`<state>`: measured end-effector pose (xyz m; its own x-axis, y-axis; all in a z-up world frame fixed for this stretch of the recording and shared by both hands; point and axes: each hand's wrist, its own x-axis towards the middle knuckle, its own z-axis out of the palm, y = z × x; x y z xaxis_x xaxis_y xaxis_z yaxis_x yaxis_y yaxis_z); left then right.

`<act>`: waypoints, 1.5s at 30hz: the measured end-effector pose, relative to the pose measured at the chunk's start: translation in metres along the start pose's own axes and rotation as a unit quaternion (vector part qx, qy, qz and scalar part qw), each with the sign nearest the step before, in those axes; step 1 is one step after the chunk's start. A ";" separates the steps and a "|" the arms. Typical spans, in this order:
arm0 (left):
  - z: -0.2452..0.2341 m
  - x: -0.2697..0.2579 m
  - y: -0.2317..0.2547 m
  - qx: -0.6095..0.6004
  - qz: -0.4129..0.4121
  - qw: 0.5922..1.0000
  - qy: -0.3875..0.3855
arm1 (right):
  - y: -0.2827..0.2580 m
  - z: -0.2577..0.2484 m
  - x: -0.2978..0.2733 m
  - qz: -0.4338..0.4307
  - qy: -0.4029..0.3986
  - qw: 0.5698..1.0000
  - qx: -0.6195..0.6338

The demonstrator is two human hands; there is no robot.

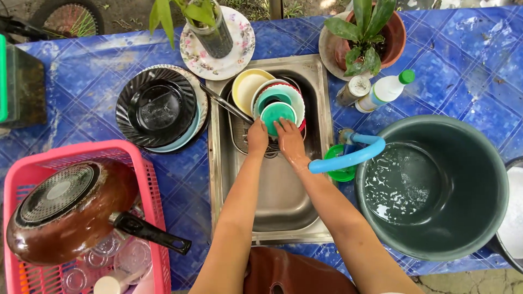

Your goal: Wash several kitchen items, including a pan, bowls, and a bottle using a sponge and soapy water.

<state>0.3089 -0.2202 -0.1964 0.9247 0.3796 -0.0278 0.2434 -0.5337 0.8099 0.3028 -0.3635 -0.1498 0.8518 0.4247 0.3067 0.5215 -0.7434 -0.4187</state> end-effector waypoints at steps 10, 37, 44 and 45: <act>-0.065 -0.083 0.006 0.052 0.010 0.998 0.045 | -0.076 -0.046 -0.029 -0.010 0.032 0.999 0.040; 0.009 0.006 0.013 0.283 0.299 0.911 0.000 | 0.024 0.037 -0.128 0.516 -0.047 0.512 0.685; 0.012 0.030 0.012 0.417 0.306 0.848 -0.115 | 0.029 0.019 -0.117 0.556 -0.032 0.352 0.752; 0.009 0.027 0.013 0.395 0.360 0.840 -0.093 | 0.018 0.000 -0.106 0.572 -0.030 0.343 0.744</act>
<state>0.3395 -0.2244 -0.1919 0.9274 -0.3412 0.1530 -0.3477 -0.9374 0.0172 0.2216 -0.4218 -0.1898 0.5173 0.3373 -0.7865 -0.7463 0.6276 -0.2217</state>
